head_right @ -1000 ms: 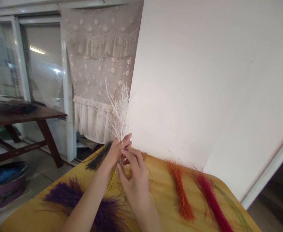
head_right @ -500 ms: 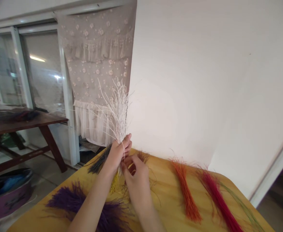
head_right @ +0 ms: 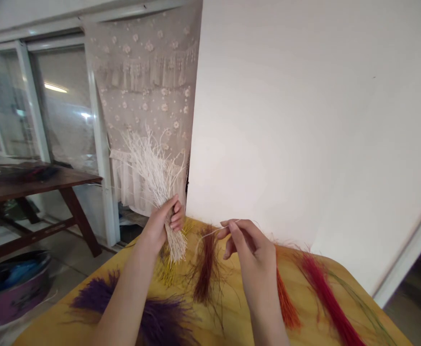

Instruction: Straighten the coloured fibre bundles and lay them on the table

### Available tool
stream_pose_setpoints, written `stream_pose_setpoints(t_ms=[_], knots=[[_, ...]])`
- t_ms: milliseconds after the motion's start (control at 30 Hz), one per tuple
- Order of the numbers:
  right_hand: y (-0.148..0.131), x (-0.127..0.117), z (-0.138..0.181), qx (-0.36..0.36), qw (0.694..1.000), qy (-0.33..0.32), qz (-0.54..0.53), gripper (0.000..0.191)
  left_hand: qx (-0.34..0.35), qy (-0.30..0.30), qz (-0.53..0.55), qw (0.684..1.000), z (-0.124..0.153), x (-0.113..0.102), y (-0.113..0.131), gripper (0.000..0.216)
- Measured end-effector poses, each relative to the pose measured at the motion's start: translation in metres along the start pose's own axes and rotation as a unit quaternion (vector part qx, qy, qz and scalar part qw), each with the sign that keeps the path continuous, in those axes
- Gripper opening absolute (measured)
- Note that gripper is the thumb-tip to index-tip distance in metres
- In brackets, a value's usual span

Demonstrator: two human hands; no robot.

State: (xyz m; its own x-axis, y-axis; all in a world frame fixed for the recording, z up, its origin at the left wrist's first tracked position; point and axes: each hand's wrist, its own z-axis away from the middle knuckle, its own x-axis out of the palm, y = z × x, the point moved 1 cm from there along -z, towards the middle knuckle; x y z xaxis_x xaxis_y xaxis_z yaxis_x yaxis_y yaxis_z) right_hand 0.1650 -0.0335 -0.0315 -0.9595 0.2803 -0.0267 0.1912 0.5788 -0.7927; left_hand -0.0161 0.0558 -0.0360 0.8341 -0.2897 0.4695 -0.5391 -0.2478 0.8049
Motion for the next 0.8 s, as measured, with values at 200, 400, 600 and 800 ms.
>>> stream_pose_setpoints(t_ms=[200,400,600,800], knots=[[0.003,0.004,-0.002,0.008,0.999,-0.002,0.041,0.021,-0.034,-0.087,-0.057,0.994,0.011,0.019,-0.009,0.039],[0.011,0.007,-0.003,0.036,0.997,-0.028,0.057,0.019,-0.077,-0.122,-0.118,0.982,0.015,0.035,-0.025,0.038],[0.028,0.012,-0.006,0.036,0.995,-0.044,0.084,0.02,-0.078,-0.149,-0.176,0.97,0.016,0.04,-0.029,0.041],[0.03,0.014,-0.009,-0.004,0.996,-0.01,0.091,0.013,-0.077,-0.131,-0.232,0.961,0.014,0.042,-0.035,0.048]])
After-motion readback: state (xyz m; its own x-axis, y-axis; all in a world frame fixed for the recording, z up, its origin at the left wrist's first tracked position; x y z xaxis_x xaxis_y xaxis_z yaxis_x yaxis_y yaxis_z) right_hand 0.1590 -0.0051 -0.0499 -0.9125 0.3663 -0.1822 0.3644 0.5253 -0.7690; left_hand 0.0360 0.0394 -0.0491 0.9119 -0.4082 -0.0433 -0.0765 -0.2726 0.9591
